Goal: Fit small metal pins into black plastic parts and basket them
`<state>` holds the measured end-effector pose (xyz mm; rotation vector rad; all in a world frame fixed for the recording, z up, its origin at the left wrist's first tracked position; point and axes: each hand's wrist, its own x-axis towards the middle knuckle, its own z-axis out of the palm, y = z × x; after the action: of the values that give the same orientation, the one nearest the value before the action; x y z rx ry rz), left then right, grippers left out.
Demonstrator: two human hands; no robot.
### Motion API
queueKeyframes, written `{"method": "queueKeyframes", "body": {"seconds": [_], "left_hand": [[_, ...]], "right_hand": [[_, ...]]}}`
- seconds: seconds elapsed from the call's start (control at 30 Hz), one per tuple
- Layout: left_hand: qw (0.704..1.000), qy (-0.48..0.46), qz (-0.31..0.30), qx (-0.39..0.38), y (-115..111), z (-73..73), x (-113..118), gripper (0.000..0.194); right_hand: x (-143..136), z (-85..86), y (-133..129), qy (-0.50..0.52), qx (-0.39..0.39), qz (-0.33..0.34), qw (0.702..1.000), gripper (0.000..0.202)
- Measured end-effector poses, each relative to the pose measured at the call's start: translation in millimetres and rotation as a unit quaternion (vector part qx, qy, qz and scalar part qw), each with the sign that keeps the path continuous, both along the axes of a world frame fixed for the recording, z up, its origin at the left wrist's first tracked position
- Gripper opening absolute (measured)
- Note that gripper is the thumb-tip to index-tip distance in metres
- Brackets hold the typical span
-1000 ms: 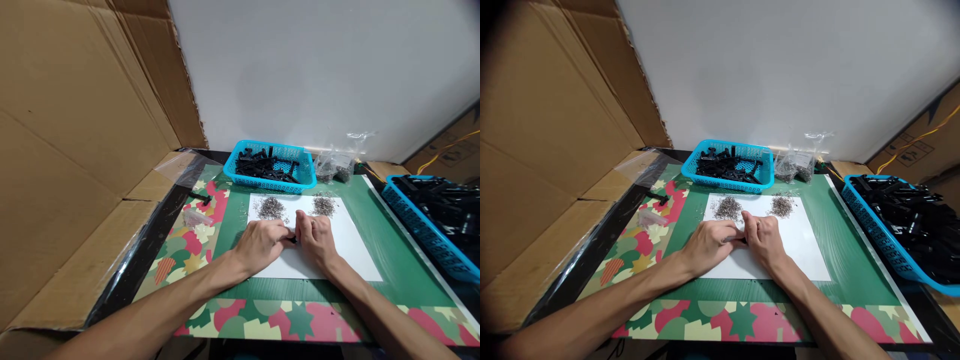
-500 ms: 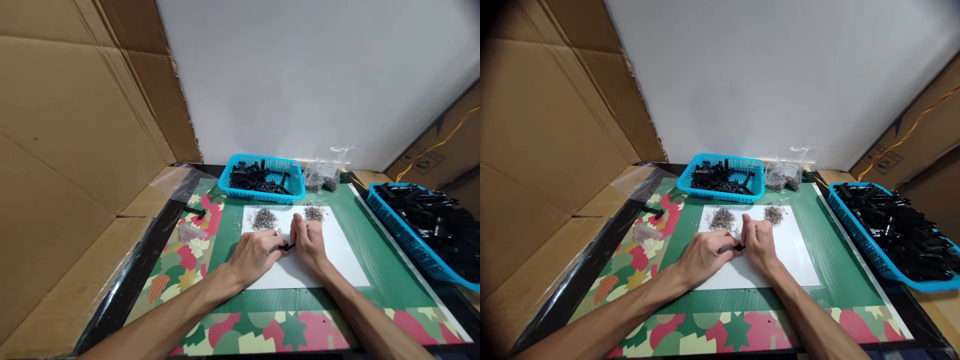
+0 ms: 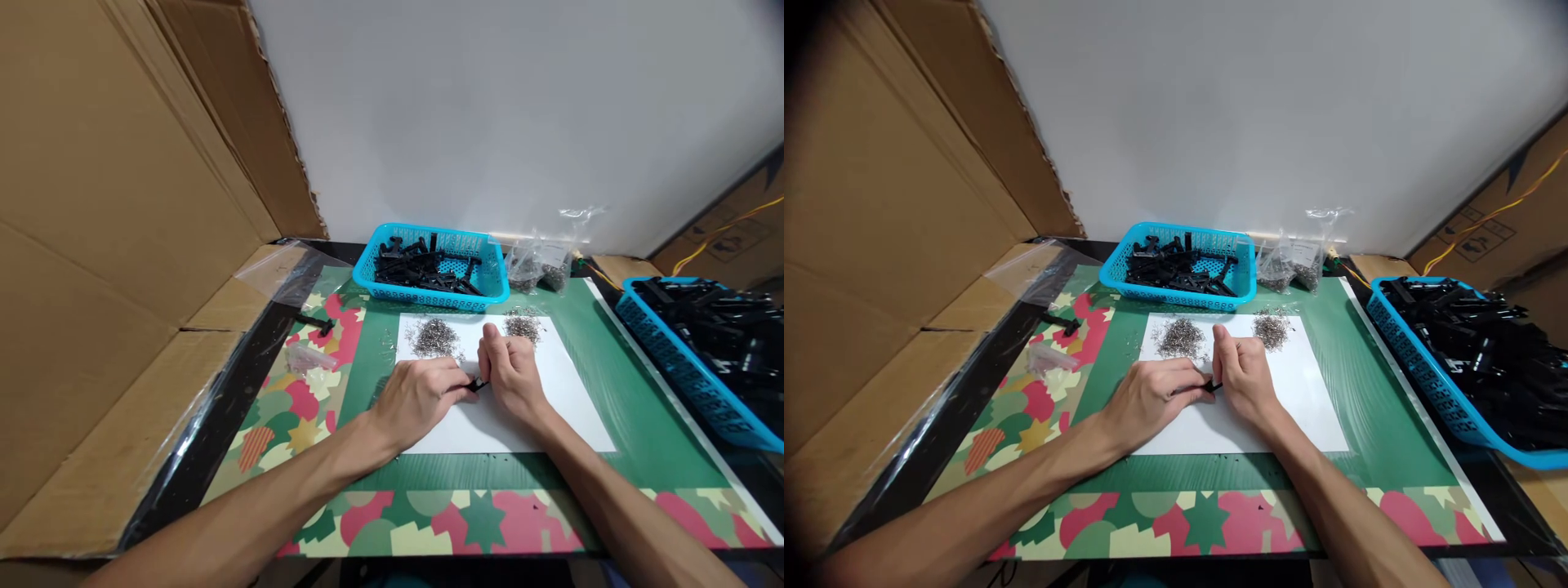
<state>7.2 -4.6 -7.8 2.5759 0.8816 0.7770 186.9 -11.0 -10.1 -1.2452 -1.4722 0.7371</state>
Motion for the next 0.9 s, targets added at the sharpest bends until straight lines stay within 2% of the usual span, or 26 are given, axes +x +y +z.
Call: {"method": "queueKeyframes", "body": {"seconds": [0.27, 0.5, 0.6, 0.7, 0.77, 0.9], "left_hand": [[0.999, 0.019, 0.021, 0.035, -2, -4.4, 3, 0.01], [0.999, 0.023, 0.02, 0.018, -1, -7.0, 4, 0.019], [0.999, 0.016, 0.021, 0.031, -1, -5.9, 5, 0.019], [0.999, -0.016, 0.01, 0.041, 0, -3.4, 5, 0.01], [0.997, -0.062, 0.003, 0.047, 0, -1.5, 5, 0.005], [0.99, -0.126, 0.009, 0.068, 0, 1.2, 2, 0.013]], "right_hand": [[-2, 6.0, -4, -0.071, 0.04, -0.015, 0.997, 0.078], [-3, -2.0, -4, -0.117, 0.085, -0.02, 0.989, 0.073], [-4, -0.6, -2, -0.073, 0.058, -0.012, 0.996, 0.076], [1, 6.3, 2, 0.019, 0.034, -0.029, 0.999, 0.079], [9, 12.1, 3, 0.082, 0.041, -0.053, 0.994, 0.081], [26, 21.5, 0, 0.146, 0.067, -0.067, 0.985, 0.081]]}}
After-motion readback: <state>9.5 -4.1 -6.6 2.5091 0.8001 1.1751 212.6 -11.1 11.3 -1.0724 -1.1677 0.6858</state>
